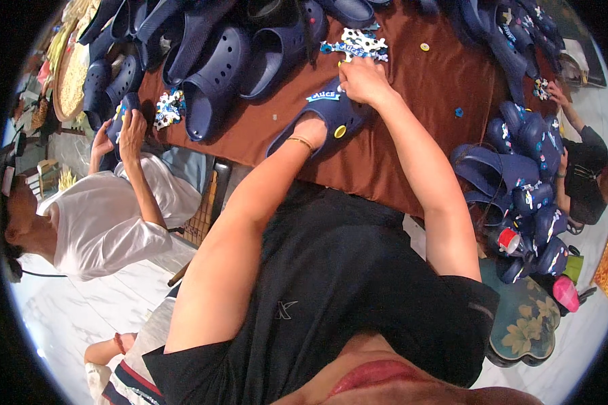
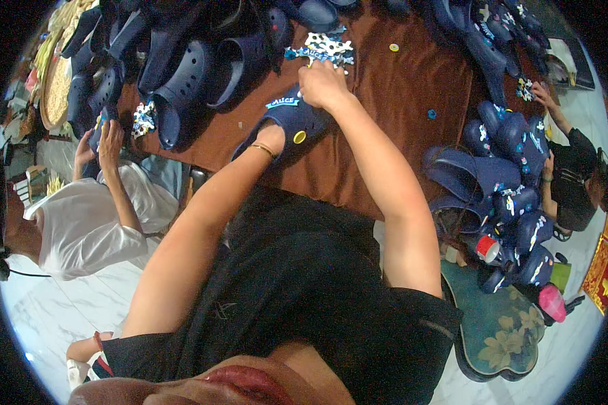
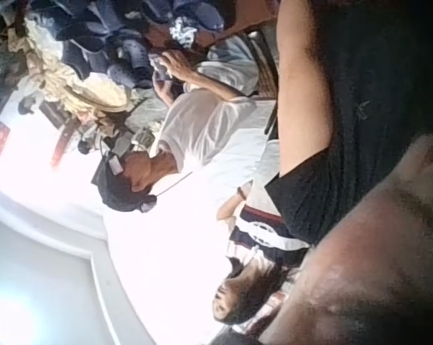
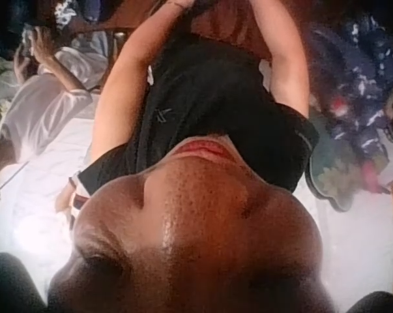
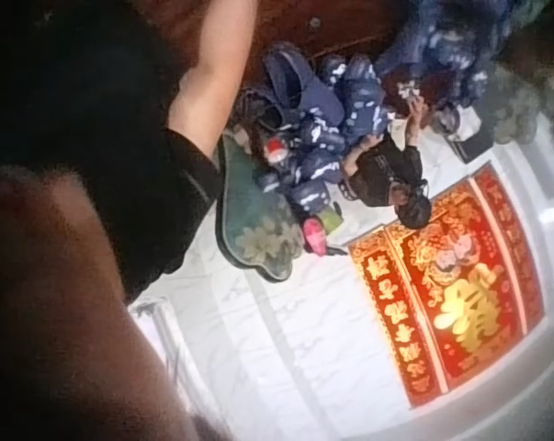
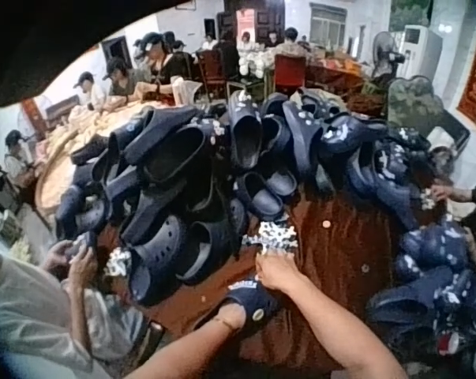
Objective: The person is manually inserting decorative plastic charms into the ventilation holes of blue clog-style shoes.
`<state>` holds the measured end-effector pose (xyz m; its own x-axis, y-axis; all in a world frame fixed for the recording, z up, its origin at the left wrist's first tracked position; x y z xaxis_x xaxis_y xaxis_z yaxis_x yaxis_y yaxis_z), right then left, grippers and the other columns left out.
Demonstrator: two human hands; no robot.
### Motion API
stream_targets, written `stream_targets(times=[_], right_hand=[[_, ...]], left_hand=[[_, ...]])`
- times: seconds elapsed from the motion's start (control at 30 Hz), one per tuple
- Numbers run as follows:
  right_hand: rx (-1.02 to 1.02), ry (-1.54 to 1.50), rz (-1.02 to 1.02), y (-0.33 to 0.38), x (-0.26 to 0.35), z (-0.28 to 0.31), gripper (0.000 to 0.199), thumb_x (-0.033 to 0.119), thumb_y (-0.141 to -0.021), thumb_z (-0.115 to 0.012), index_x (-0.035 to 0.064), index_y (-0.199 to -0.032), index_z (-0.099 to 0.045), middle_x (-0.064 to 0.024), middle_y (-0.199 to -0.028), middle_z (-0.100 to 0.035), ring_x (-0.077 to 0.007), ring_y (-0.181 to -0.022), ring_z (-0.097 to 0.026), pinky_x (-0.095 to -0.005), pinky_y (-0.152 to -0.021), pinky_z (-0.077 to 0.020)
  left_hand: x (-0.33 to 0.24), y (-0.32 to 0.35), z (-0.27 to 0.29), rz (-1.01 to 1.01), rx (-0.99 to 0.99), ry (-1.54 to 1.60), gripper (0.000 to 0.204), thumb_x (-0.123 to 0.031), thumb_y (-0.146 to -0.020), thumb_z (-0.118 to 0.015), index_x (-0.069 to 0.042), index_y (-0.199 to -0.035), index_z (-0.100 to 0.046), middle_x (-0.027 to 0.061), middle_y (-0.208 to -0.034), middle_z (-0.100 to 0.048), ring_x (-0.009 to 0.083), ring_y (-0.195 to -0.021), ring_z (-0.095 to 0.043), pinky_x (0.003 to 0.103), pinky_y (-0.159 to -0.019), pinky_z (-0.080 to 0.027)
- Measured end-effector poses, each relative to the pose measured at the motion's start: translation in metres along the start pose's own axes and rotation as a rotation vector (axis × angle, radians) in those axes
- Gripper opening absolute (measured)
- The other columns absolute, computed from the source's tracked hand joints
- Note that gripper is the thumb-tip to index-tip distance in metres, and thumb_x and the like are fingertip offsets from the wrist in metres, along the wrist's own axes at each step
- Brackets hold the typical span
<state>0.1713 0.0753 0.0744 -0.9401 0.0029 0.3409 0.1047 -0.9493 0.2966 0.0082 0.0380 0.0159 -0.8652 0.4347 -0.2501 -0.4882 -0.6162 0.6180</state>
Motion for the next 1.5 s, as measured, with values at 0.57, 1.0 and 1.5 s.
stream_targets(times=[0.57, 1.0, 1.5], right_hand=[[-0.517, -0.265, -0.285, -0.019, -0.101, -0.044, 0.02, 0.021, -0.071, -0.066, 0.0082, -0.087, -0.064, -0.0113, -0.087, -0.064, -0.0285, -0.084, -0.062, -0.038, -0.075, -0.0483], [-0.505, -0.23, -0.212, 0.038, -0.072, -0.065, 0.014, 0.016, -0.076, -0.063, 0.0099, -0.089, -0.064, -0.0158, -0.091, -0.061, -0.0339, -0.088, -0.059, -0.0439, -0.076, -0.047], [-0.817, -0.833, -0.065, 0.096, 0.002, -0.082, 0.014, 0.002, -0.074, -0.068, 0.003, -0.088, -0.065, -0.0069, -0.083, -0.061, -0.015, -0.069, -0.06, -0.0255, -0.062, -0.0479]], left_hand=[[0.003, -0.006, -0.003, -0.021, 0.017, -0.017, 0.033, -0.016, -0.082, -0.041, 0.001, -0.096, -0.066, 0.0237, -0.105, -0.06, 0.0359, -0.098, -0.059, 0.043, -0.085, -0.046], [0.002, -0.01, -0.012, -0.044, 0.002, -0.132, 0.032, -0.016, -0.083, -0.042, 0.001, -0.097, -0.066, 0.0227, -0.105, -0.06, 0.0349, -0.099, -0.059, 0.042, -0.087, -0.046], [0.001, -0.005, -0.01, 0.025, 0.001, -0.035, 0.028, -0.012, -0.081, -0.044, 0.001, -0.093, -0.066, 0.0212, -0.102, -0.062, 0.0323, -0.095, -0.061, 0.04, -0.083, -0.048]])
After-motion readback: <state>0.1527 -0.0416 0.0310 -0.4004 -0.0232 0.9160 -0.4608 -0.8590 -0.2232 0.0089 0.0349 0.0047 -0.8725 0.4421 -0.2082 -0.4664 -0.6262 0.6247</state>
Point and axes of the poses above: each hand's wrist, its own y-axis away from the middle knuckle, its own z-axis out of the back of the hand, x = y × z, the point moved 1 cm from there along -y, towards the middle knuckle
